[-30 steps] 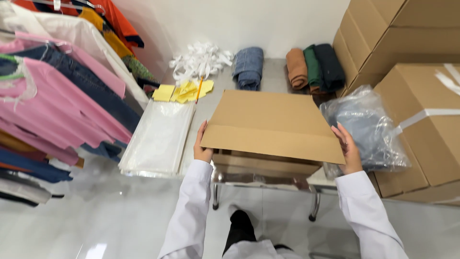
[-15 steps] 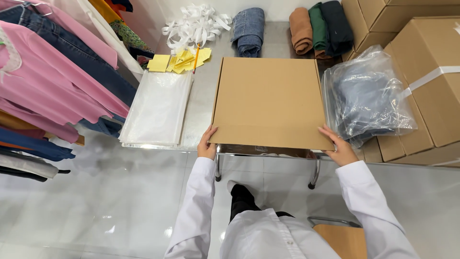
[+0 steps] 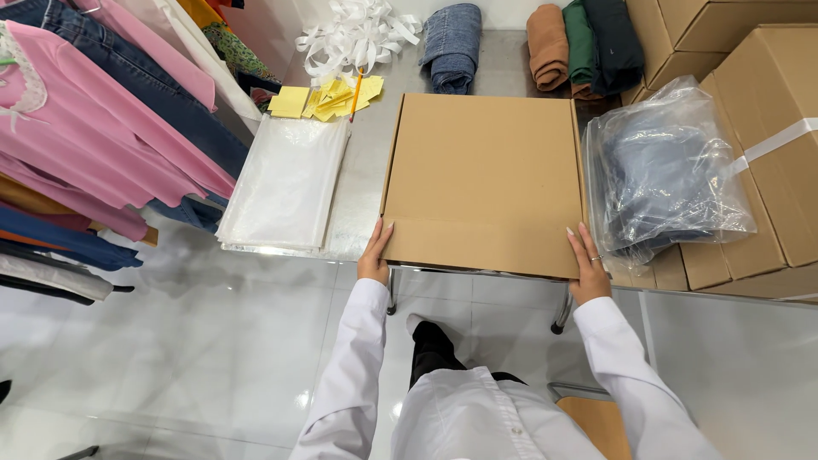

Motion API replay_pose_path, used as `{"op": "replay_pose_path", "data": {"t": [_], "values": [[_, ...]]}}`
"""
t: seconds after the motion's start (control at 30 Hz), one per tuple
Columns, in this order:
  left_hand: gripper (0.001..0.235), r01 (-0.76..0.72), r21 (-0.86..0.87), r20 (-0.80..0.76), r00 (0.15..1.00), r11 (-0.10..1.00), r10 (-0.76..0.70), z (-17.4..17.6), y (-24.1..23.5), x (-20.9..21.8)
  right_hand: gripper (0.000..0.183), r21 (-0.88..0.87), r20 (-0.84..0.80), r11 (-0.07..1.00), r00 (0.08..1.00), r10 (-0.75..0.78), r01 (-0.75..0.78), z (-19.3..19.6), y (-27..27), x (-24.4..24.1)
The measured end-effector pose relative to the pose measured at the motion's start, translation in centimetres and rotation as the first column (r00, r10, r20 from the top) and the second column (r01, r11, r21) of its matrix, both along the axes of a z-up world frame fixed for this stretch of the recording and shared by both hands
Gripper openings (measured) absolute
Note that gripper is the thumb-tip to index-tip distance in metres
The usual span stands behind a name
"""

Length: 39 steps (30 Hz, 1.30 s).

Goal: The person places a folded pair of jeans into a clear plastic bag on a metal table, then places the bag into a cardboard box. The person ties a white ribbon around the box, removes the ribbon, and then takes the jeans out of the box to place them back on the table.

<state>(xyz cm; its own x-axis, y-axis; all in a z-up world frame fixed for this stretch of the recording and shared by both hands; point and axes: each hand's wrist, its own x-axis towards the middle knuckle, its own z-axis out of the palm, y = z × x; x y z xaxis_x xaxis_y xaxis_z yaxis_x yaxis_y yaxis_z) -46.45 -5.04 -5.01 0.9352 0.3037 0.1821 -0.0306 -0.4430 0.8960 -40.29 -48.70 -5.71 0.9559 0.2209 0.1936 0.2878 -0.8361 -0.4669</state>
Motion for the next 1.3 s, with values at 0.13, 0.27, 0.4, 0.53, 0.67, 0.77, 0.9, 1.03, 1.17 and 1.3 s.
{"op": "replay_pose_path", "data": {"t": [0.13, 0.27, 0.4, 0.53, 0.67, 0.77, 0.9, 1.03, 1.17, 1.3], "values": [[0.082, -0.009, 0.021, -0.003, 1.000, 1.000, 0.009, -0.1, -0.1, 0.1, 0.103, 0.126, 0.060, 0.989, 0.995, -0.081, 0.073, 0.0, 1.5, -0.5], [0.080, -0.015, -0.009, 0.007, 1.000, 1.000, 0.015, -0.4, 0.2, 0.4, 0.093, 0.239, 0.116, 0.967, 0.986, -0.116, 0.086, -0.2, 1.5, -0.2], [0.080, -0.019, 0.000, -0.007, 1.000, 1.000, 0.019, -1.5, 0.4, 0.7, 0.094, 0.234, 0.141, 0.969, 0.984, -0.110, 0.074, -0.7, 1.4, 0.0], [0.082, -0.020, -0.015, -0.011, 1.000, 1.000, 0.019, -1.4, 0.3, 0.5, 0.098, 0.235, 0.152, 0.969, 0.983, -0.107, 0.069, -0.8, 1.8, -0.4], [0.079, -0.005, 0.003, -0.063, 0.998, 1.000, 0.005, -0.7, 0.3, 0.5, 0.095, 0.247, 0.157, 0.964, 0.978, -0.136, 0.094, -0.1, 2.5, -0.7], [0.084, 0.000, 0.002, -0.099, 0.995, 1.000, 0.000, -0.3, 0.3, 0.5, 0.094, 0.271, 0.141, 0.958, 0.981, -0.135, 0.093, 0.1, 2.5, -0.7], [0.085, 0.010, -0.012, -0.120, 0.993, 1.000, -0.011, -0.5, 0.4, 0.7, 0.091, 0.254, 0.144, 0.961, 0.979, -0.145, 0.105, 0.2, 2.6, -0.8], [0.083, 0.010, -0.007, -0.125, 0.992, 1.000, -0.011, -0.7, 0.4, 0.8, 0.090, 0.259, 0.150, 0.958, 0.974, -0.167, 0.124, -0.3, 2.5, -0.6], [0.080, 0.009, -0.013, -0.104, 0.994, 1.000, -0.010, -1.9, 0.6, 0.9, 0.091, 0.255, 0.158, 0.959, 0.973, -0.167, 0.123, -0.3, 2.5, -0.7], [0.082, -0.001, 0.010, -0.089, 0.996, 1.000, 0.002, -1.0, 0.1, 0.6, 0.093, 0.241, 0.164, 0.963, 0.973, -0.165, 0.123, -0.2, 2.8, -0.9]]}}
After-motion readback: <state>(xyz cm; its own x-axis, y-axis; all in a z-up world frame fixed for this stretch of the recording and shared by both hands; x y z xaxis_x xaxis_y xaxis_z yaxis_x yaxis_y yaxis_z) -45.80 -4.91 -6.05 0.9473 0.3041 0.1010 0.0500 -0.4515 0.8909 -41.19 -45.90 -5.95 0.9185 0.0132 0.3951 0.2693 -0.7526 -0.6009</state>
